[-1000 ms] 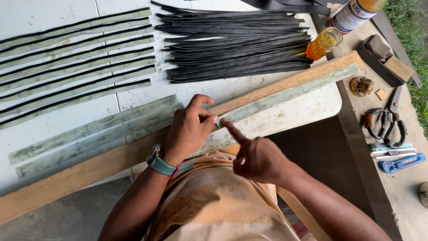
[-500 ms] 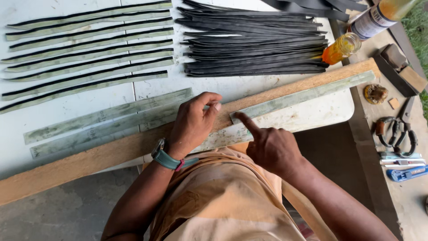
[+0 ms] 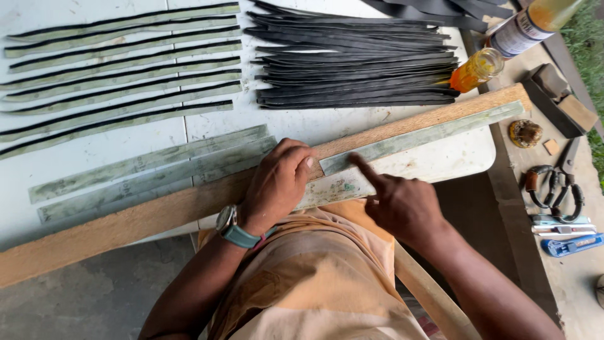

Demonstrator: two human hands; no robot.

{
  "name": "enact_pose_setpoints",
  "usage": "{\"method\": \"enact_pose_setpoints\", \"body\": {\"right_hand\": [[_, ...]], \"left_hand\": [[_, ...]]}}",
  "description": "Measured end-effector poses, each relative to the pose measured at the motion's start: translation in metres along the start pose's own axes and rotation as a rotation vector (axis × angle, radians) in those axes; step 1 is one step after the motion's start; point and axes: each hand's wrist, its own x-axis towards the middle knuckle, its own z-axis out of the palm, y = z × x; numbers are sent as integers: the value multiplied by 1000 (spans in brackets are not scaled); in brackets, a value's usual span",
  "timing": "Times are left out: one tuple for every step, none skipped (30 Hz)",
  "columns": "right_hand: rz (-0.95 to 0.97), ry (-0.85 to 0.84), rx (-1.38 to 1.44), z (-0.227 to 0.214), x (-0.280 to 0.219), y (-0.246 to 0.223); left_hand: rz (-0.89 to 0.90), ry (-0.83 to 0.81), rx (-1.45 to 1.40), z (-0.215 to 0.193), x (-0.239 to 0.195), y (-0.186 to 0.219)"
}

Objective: The person repeatedly applies glue to a light-colored strip using a small brush, then places a black rubber strip on top and presses it down. The person occasionally cuts a black rubber strip with scissors and continues the gluing and pressing cycle. Finished strips accumulate on the table.

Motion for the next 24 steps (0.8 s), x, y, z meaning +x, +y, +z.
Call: {"method": "enact_pose_setpoints", "body": {"right_hand": [[-57,28,-7,4,0,-3],[-58,-46,-39,7,0,-7],[-59,-117,-72,6,3,-11],[-61,-187,-105,5,6,-15],[-33,-195,-79,2,10,-19],[-6,-204,-53,-2,14,-23],[24,-218,-25,-6,14,-25],[14,-248,-36,-11,14,-26],[15,-275,-52,-17,14,-22],[17,-302,-69,-22,13,-18],[107,-295,-91,-26,13,-13],[197,-288,-113,-27,12,-7],[293,-291,-129,-26,8,-2],[211,-183,-123,-23,3,3],[131,-68,-119,-18,0,7],[52,48,-116,-13,-4,11],[40,23,-93,-9,-8,16],[28,-2,-70,-4,-10,18],[10,-18,-53,-1,-9,20],[103,-21,-75,1,-7,21],[205,-32,-95,1,-8,23],[306,-42,-116,1,-10,25],[219,-34,-64,-1,-11,27],[131,-24,-13,-3,-13,30]], "left_hand": [[10,3,-1,0,-1,-1],[8,3,-5,0,-2,-2],[10,6,-6,-2,0,-3],[11,8,-7,-3,1,-3],[11,5,-20,-5,2,-3],[10,2,-32,-6,2,-4],[6,-5,-47,-6,-1,-3],[-8,-15,-26,-7,-3,-3],[-13,-29,-13,-5,-2,-2],[-17,-44,1,-2,-1,0],[10,-36,33,-1,-1,1],[37,-29,65,1,-2,3],[57,-33,93,4,-6,6],[60,-47,126,7,-9,8],[69,-58,162,9,-11,9],[77,-69,198,11,-12,11],[75,-71,200,13,-13,12],[73,-73,201,12,-14,13],[76,-65,206,11,-12,13],[97,-47,214,10,-11,12],[116,-38,214,10,-11,12],[134,-29,213,11,-11,12],[129,-36,174,13,-11,12],[123,-43,134,15,-11,13]]}}
